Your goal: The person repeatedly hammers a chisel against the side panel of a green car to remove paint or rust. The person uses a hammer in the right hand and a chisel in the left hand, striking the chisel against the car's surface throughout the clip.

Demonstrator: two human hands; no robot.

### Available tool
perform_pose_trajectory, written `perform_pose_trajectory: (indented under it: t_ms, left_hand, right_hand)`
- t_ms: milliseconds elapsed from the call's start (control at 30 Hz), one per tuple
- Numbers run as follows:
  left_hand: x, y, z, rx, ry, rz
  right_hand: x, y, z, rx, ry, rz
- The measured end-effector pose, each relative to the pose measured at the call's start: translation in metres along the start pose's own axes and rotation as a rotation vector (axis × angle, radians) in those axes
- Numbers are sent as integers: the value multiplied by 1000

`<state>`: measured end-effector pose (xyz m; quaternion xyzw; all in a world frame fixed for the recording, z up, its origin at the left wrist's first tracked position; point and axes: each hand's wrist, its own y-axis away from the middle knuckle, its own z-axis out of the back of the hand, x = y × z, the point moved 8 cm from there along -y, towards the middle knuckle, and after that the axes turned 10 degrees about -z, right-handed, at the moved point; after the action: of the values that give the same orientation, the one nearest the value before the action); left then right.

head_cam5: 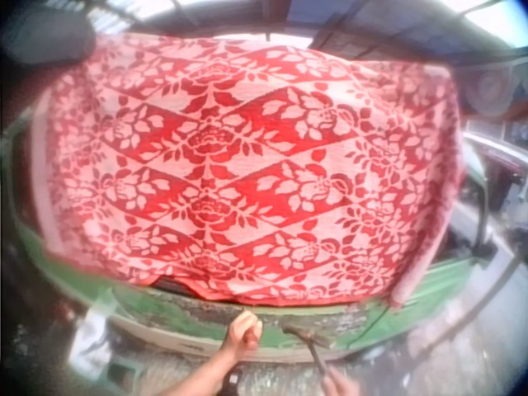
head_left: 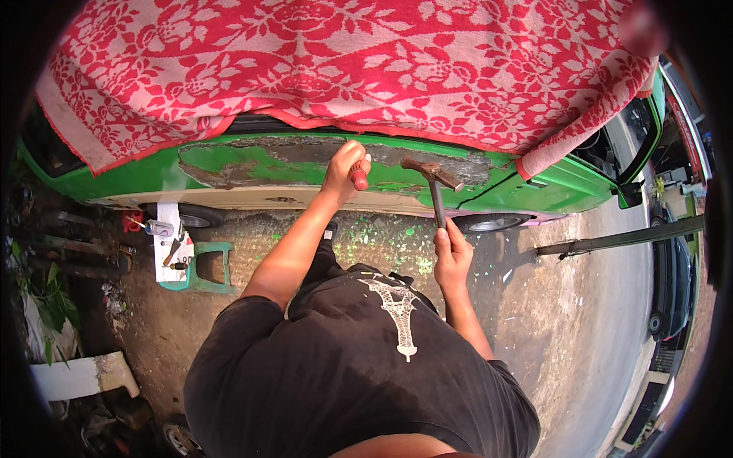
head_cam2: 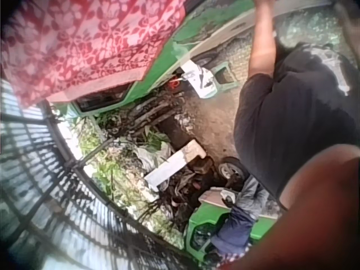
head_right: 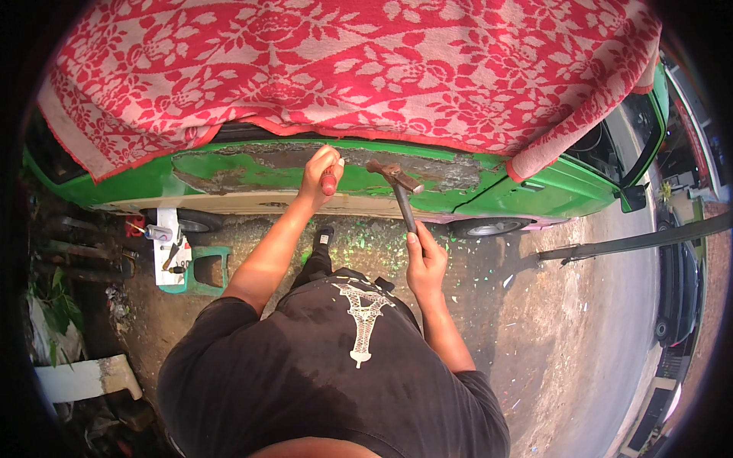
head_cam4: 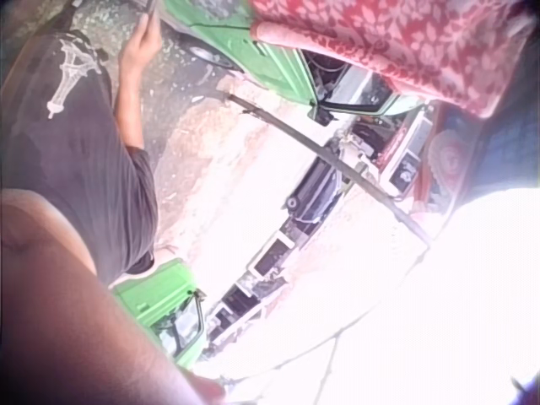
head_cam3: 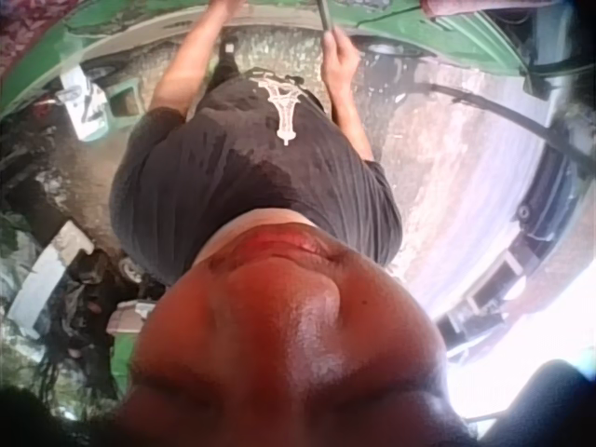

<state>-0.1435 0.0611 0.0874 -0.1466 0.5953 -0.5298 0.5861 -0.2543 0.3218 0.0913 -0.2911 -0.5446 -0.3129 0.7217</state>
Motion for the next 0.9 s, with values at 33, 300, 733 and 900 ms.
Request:
perform_pose_trajectory:
  t_ms: [33,300,733,900]
  left_hand:
    - [3,-4,-1,-4,-13,16]
    - [10,-27,-3,5,30,59]
    - [-3,14,3,171,13,36]
    - [-5,5,17,87,33,-51]
  right_hand:
    - [12,-1,0,2,-9,21]
    - [71,-3,-27,9,167,410]
    - [18,-6,3,-28,-41,-4]
    - [12,-7,0,2,-68,-24]
